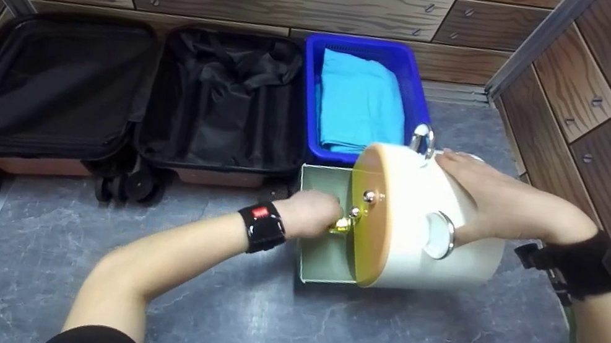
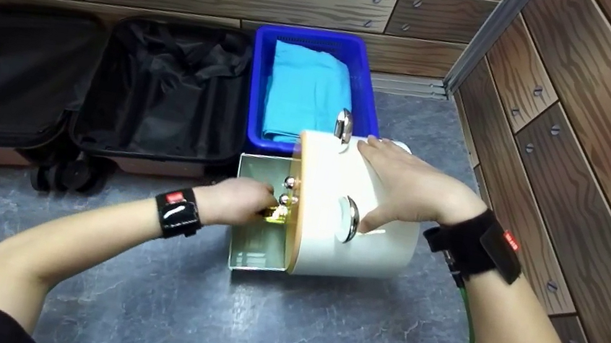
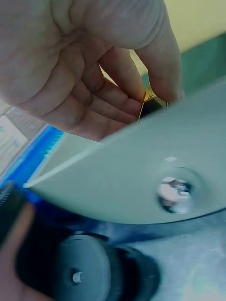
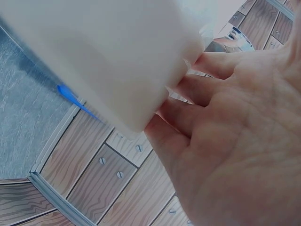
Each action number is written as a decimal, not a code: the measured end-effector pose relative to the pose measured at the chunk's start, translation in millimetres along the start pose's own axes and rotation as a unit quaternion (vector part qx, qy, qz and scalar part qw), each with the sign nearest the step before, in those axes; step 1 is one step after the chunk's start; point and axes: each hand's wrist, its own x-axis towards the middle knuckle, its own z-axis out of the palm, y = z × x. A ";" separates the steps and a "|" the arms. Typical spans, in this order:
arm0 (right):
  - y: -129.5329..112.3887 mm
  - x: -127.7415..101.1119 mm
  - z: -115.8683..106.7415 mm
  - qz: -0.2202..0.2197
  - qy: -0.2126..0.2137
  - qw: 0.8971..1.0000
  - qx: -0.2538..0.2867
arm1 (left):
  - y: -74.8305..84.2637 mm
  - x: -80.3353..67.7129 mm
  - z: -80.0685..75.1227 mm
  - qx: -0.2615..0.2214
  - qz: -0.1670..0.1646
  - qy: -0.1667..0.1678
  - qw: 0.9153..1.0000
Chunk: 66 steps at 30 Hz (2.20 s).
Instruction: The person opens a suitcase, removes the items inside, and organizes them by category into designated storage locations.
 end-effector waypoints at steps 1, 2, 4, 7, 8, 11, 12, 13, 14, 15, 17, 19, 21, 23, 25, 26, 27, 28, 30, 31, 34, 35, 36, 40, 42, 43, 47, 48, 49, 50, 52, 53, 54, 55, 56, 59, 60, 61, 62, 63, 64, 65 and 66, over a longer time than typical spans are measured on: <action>0.1 0.0 0.0 -0.002 0.001 1.000 0.000 | 1.5 1.3 3.3 0.004 0.000 -0.003 1.000; 0.0 0.0 0.1 -0.003 0.001 1.000 -0.001 | 2.4 2.4 6.1 0.005 -0.002 -0.006 1.000; 0.1 0.2 0.4 -0.004 0.002 1.000 -0.001 | 3.5 5.4 10.4 0.009 -0.012 -0.014 1.000; 0.5 0.0 0.9 -0.004 0.001 1.000 -0.005 | 3.5 10.1 15.5 0.018 -0.030 -0.023 0.999; 0.5 0.1 1.0 -0.005 0.001 1.000 -0.005 | 3.3 11.5 16.8 0.020 -0.034 -0.027 0.999; 0.8 0.0 1.2 -0.004 0.000 1.000 -0.006 | 3.0 14.3 19.9 0.024 -0.043 -0.031 0.998; 0.7 -0.2 1.0 -0.004 0.000 1.000 -0.005 | 3.0 14.9 20.8 0.024 -0.045 -0.032 0.998; 0.5 -0.3 0.8 -0.003 -0.001 1.000 -0.004 | 3.1 15.3 21.6 0.023 -0.047 -0.035 0.998; 0.6 -0.3 0.8 -0.002 -0.003 1.000 -0.003 | 3.2 15.7 22.4 0.021 -0.049 -0.035 0.998; 0.9 -0.1 0.9 -0.001 -0.003 1.000 -0.003 | 3.4 15.9 23.2 0.018 -0.051 -0.036 0.998; 0.7 -0.1 0.7 0.000 -0.005 1.000 -0.002 | 3.8 16.5 24.7 0.015 -0.054 -0.037 0.998; 0.5 -0.3 0.5 0.002 -0.006 1.000 -0.003 | 4.4 16.7 25.6 0.012 -0.058 -0.039 0.997; -0.1 -1.1 -0.2 0.007 -0.010 1.000 0.000 | 5.0 16.9 26.2 0.010 -0.062 -0.039 0.997; -1.2 -1.9 -1.3 0.016 -0.015 1.000 0.004 | 5.3 17.0 25.9 0.010 -0.065 -0.040 0.997; -1.7 -2.2 -1.8 0.023 -0.019 1.000 0.007 | 5.4 16.4 25.6 0.012 -0.065 -0.040 0.997; -1.8 -2.4 -1.8 0.027 -0.021 0.999 0.008 | 5.2 15.7 25.5 0.014 -0.062 -0.038 0.997; -1.8 -2.3 -1.6 0.029 -0.023 0.999 0.008 | 5.1 14.6 25.1 0.017 -0.057 -0.034 0.998; -1.8 -2.3 -1.3 0.031 -0.023 0.999 0.008 | 4.6 13.0 24.5 0.017 -0.049 -0.027 0.998; -1.5 -2.1 -0.6 0.035 -0.025 0.999 0.008 | 3.1 7.7 21.9 0.006 -0.035 -0.008 0.999; -1.4 -2.2 -0.4 0.037 -0.025 0.999 0.008 | 2.1 4.2 19.9 -0.003 -0.029 0.006 1.000; -1.0 -2.1 -0.1 0.036 -0.023 0.999 0.008 | -3.3 -10.4 10.4 -0.043 -0.022 0.049 0.998; -0.8 -2.1 0.0 0.035 -0.022 0.999 0.007 | -5.8 -16.8 7.0 -0.059 -0.025 0.064 0.996; -0.5 -2.2 -0.1 0.034 -0.021 0.999 0.007 | -8.7 -23.8 3.9 -0.071 -0.029 0.079 0.994; -0.4 -3.5 -0.5 0.029 -0.019 0.999 0.009 | -23.1 -54.9 2.7 -0.104 -0.063 0.139 0.983; -0.2 -4.1 -0.5 0.026 -0.018 0.999 0.010 | -29.3 -68.5 9.9 -0.120 -0.085 0.155 0.977; 0.1 -4.2 -0.4 0.025 -0.018 0.999 0.010 | -31.7 -74.1 15.1 -0.128 -0.097 0.157 0.974; 1.5 -4.7 0.8 0.031 -0.020 0.999 0.009 | -34.8 -86.4 38.6 -0.173 -0.125 0.144 0.966; 1.9 -4.8 1.1 0.034 -0.020 0.999 0.010 | -34.6 -86.7 44.0 -0.183 -0.128 0.140 0.965; 2.2 -5.0 1.4 0.038 -0.021 0.999 0.010 | -34.2 -86.2 48.8 -0.195 -0.129 0.139 0.962; 2.5 -5.1 1.6 0.039 -0.021 0.999 0.010 | -33.6 -85.0 52.7 -0.205 -0.130 0.141 0.960; 2.6 -5.0 1.7 0.036 -0.019 0.999 0.013 | -32.8 -81.3 58.8 -0.220 -0.136 0.144 0.955; 2.5 -4.9 1.7 0.036 -0.018 0.999 0.013 | -32.5 -79.4 61.1 -0.227 -0.140 0.148 0.952; 2.4 -4.7 1.7 0.036 -0.018 0.999 0.013 | -32.4 -77.5 63.0 -0.235 -0.144 0.150 0.949; 2.2 -4.4 1.6 0.036 -0.019 0.999 0.012 | -32.4 -75.7 64.4 -0.243 -0.150 0.152 0.946; 1.9 -4.0 1.4 0.034 -0.019 0.999 0.012 | -32.6 -74.1 65.3 -0.249 -0.155 0.152 0.944; 0.6 -2.6 0.6 0.038 -0.023 0.999 0.012 | -33.3 -70.3 66.9 -0.270 -0.164 0.154 0.936; 0.4 -2.2 0.3 0.038 -0.023 0.999 0.011 | -33.4 -68.9 66.7 -0.273 -0.164 0.154 0.935; 0.3 -1.8 0.2 0.039 -0.024 0.999 0.011 | -33.1 -67.5 66.2 -0.274 -0.163 0.156 0.935; 0.1 -1.5 -0.1 0.038 -0.023 0.999 0.010 | -32.6 -66.0 65.6 -0.272 -0.161 0.157 0.936; -0.1 -1.3 -0.4 0.038 -0.023 0.999 0.009 | -32.0 -64.1 65.1 -0.270 -0.157 0.159 0.937; -0.2 -1.2 -0.7 0.035 -0.022 0.999 0.008 | -31.1 -62.0 64.6 -0.263 -0.153 0.161 0.939; -0.1 -1.1 -0.7 0.033 -0.021 0.999 0.007 | -30.0 -59.6 64.2 -0.259 -0.148 0.162 0.940; 0.0 -1.0 -0.7 0.031 -0.020 0.999 0.006 | -28.7 -57.0 63.6 -0.254 -0.143 0.163 0.942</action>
